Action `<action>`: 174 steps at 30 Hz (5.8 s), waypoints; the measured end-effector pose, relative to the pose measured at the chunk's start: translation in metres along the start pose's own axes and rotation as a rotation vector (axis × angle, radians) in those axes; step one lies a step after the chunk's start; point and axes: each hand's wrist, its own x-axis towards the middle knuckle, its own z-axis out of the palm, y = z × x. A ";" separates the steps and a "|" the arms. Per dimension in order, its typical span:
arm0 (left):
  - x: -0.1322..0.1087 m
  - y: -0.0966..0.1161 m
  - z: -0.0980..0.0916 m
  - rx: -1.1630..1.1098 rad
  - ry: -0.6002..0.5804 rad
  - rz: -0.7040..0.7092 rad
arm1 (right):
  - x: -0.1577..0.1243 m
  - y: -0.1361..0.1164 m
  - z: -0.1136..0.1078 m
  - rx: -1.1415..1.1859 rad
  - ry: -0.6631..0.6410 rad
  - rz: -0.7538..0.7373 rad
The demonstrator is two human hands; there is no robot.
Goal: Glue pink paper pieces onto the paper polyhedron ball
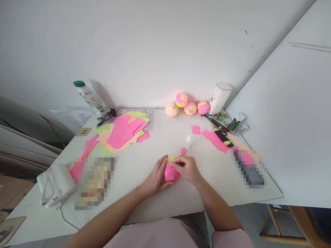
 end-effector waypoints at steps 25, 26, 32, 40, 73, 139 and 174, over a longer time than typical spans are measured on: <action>0.008 0.016 -0.018 -0.609 0.120 -0.473 | 0.002 -0.003 -0.003 0.028 -0.228 -0.170; 0.008 0.016 -0.019 -0.609 0.120 -0.457 | 0.002 -0.004 -0.004 0.026 -0.235 -0.177; 0.008 0.016 -0.017 -0.596 0.149 -0.422 | 0.003 -0.006 -0.009 -0.031 -0.292 -0.233; 0.008 0.017 -0.016 -0.597 0.149 -0.422 | 0.001 -0.004 -0.008 -0.047 -0.292 -0.284; 0.003 0.018 -0.009 -0.557 0.271 -0.355 | -0.004 -0.005 0.001 0.122 -0.211 -0.179; 0.001 0.004 -0.002 -0.385 0.213 -0.331 | 0.004 0.007 0.003 0.262 -0.203 0.300; 0.001 -0.006 -0.006 -0.271 0.049 -0.083 | 0.005 0.009 0.001 0.157 -0.380 0.179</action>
